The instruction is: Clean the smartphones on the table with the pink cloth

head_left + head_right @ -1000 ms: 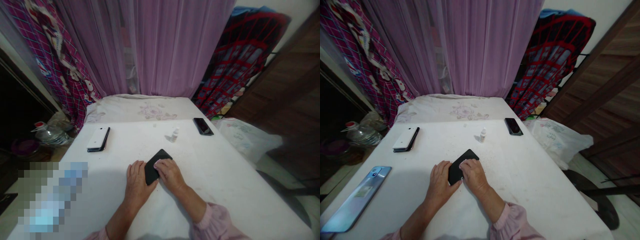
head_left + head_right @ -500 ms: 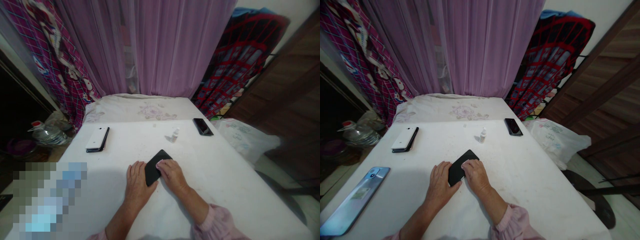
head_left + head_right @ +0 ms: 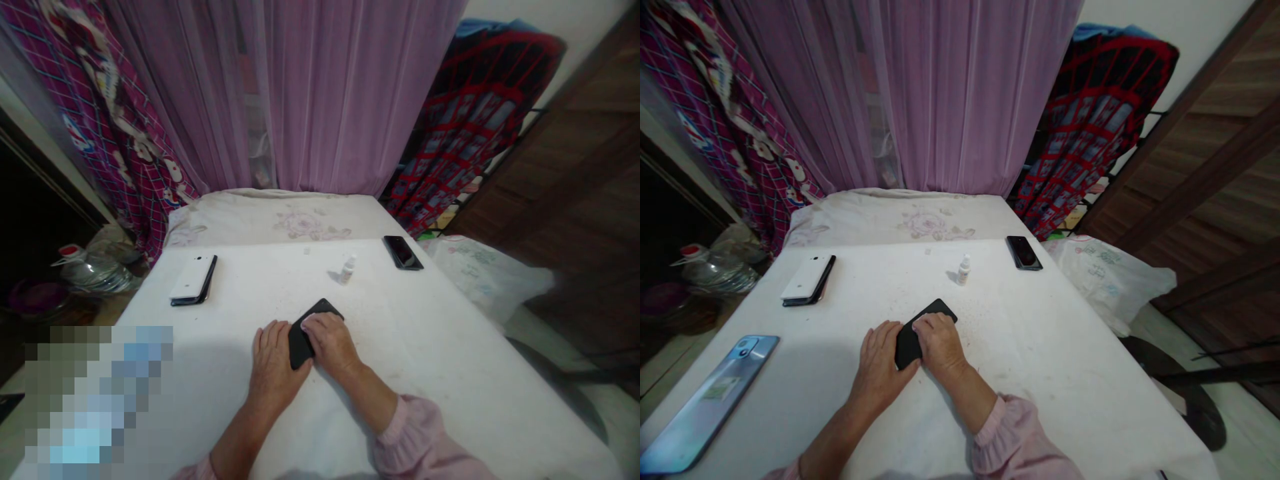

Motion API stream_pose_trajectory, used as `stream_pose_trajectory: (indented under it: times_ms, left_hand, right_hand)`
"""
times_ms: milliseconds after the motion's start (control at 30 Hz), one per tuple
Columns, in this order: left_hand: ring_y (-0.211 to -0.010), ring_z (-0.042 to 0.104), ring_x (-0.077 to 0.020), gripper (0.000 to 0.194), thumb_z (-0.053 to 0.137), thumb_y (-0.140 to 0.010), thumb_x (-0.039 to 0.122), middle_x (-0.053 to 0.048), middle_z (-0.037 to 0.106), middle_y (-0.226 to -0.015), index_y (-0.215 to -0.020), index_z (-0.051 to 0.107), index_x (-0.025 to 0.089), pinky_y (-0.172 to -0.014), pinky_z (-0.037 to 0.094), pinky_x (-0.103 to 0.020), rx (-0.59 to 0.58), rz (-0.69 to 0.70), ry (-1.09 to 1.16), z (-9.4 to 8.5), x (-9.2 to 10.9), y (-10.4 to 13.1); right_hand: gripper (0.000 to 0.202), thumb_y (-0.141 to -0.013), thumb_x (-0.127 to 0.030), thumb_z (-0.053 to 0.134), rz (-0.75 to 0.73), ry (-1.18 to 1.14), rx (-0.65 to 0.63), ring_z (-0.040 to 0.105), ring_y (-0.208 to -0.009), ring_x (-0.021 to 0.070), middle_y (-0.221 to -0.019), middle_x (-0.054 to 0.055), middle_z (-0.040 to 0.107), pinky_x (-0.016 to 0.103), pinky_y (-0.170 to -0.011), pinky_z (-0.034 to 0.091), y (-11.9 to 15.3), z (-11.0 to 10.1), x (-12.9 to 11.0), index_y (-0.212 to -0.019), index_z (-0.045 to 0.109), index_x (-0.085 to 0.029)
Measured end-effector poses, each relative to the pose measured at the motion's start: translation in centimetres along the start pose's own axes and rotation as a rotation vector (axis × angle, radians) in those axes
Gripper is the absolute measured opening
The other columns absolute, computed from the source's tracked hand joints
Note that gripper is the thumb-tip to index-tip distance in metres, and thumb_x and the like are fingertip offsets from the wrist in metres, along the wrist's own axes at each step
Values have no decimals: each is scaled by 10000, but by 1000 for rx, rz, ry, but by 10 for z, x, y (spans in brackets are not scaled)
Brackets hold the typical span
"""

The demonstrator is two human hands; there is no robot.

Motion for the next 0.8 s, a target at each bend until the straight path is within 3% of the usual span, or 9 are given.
stream_pose_trajectory:
  times_ms: [267,433,633,800]
  left_hand:
    - [-1284,465,-329,569,610,-744,319,-143,561,-1307,-1274,474,160,-1130,256,-559,-100,0,14,5,-8,-11]
    - [-1348,398,-336,613,619,-748,337,-147,516,-1389,-1315,466,161,-1130,237,-564,-224,26,1,14,-15,-27]
    - [-1390,341,-321,655,627,-784,409,-156,457,-1453,-1355,439,148,-1149,175,-562,-255,46,-21,20,-15,-33]
    - [-1387,350,-315,644,613,-802,401,-159,469,-1447,-1364,436,141,-1151,171,-565,-251,61,-17,20,-15,-30]
  right_hand:
    - [208,-898,-196,524,226,95,134,614,-819,194,-881,56,708,313,-773,460,-7,-28,74,-898,731,-215]
    - [229,-898,-209,506,233,74,161,610,-809,191,-874,58,705,309,-769,464,-4,-30,74,-902,735,-218]
    - [231,-899,-200,504,259,103,142,604,-805,194,-865,58,702,309,-763,455,-9,-30,77,-881,734,-214]
    - [208,-895,-167,526,186,130,77,598,-821,197,-870,52,705,316,-781,440,-23,-14,50,-877,724,-230]
Point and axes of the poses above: each hand's wrist, its own y-axis away from the middle knuckle, its own z-axis out of the palm, x = y × z, the point moved 10 cm from there along -y, towards the middle knuckle
